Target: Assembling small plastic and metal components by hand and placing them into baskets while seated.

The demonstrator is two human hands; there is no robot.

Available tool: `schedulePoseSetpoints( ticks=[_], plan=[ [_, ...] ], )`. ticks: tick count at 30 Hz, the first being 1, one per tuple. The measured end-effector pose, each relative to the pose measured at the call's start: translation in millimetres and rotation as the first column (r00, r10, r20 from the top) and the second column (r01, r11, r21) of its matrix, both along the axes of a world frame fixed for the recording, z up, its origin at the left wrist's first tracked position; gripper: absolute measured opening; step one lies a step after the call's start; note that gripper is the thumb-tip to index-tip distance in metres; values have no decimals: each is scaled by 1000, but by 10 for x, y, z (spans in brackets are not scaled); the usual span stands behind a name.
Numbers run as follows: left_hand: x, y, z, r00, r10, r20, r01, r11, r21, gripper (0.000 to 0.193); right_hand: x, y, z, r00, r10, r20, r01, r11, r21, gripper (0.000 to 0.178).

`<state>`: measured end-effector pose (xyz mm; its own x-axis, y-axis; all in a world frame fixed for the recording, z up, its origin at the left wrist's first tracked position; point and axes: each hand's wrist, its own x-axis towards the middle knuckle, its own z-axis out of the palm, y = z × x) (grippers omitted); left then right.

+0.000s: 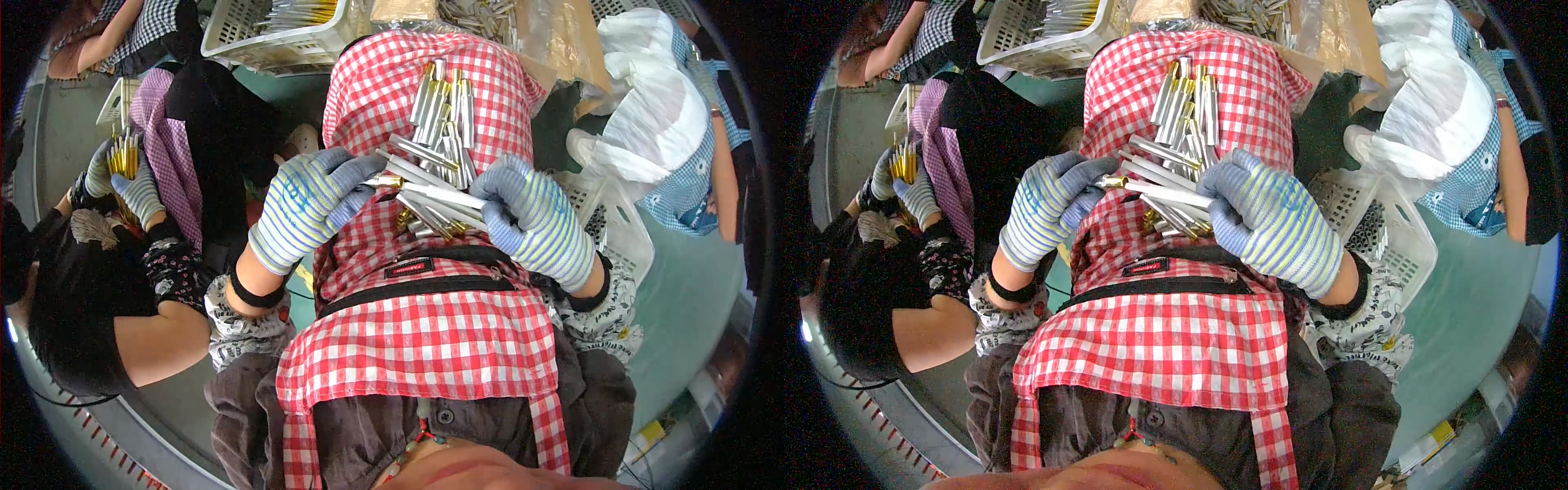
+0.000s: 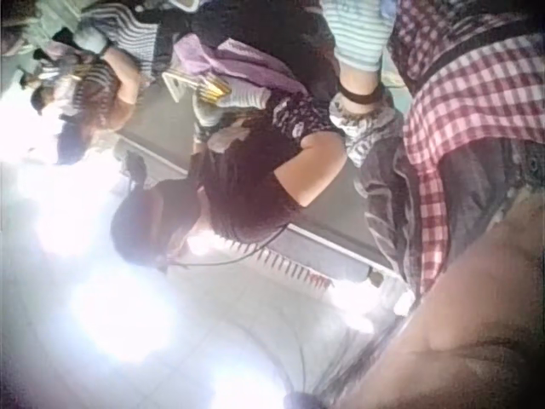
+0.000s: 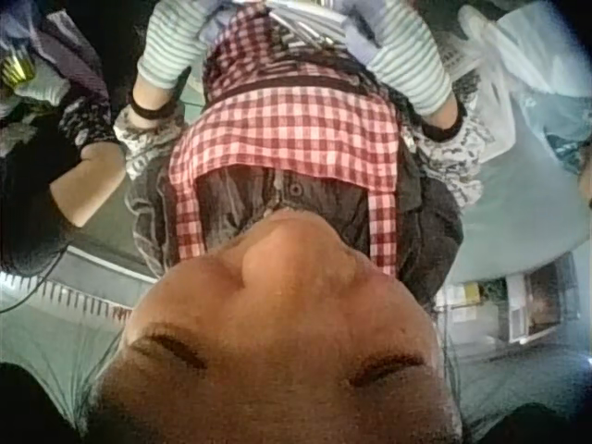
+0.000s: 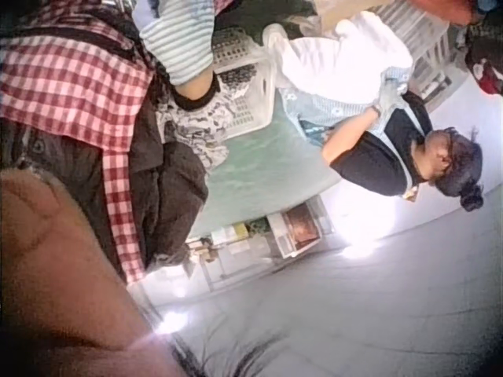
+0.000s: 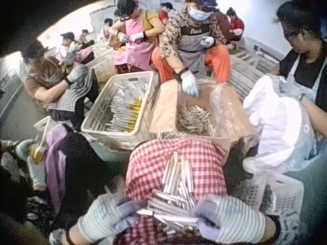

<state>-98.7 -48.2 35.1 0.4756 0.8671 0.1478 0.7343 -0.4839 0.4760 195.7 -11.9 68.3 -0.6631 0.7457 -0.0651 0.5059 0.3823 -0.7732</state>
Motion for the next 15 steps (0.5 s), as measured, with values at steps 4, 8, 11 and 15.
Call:
schedulePoseSetpoints(
  ticks=[4,8,11,15],
  plan=[
    [48,116,69,998,-58,-22,57,998,-14,34,91,-1,-80,999,-31,24,30,999,29,16],
    [98,138,106,998,-68,4,68,996,-59,34,125,-13,-91,999,-19,30,14,989,149,21],
    [111,136,76,995,-97,-5,97,994,-46,34,127,-53,-95,992,23,125,-51,973,226,21],
    [140,112,65,983,-129,-128,136,989,54,35,86,-72,-59,974,22,226,-88,954,286,18]
  ],
)
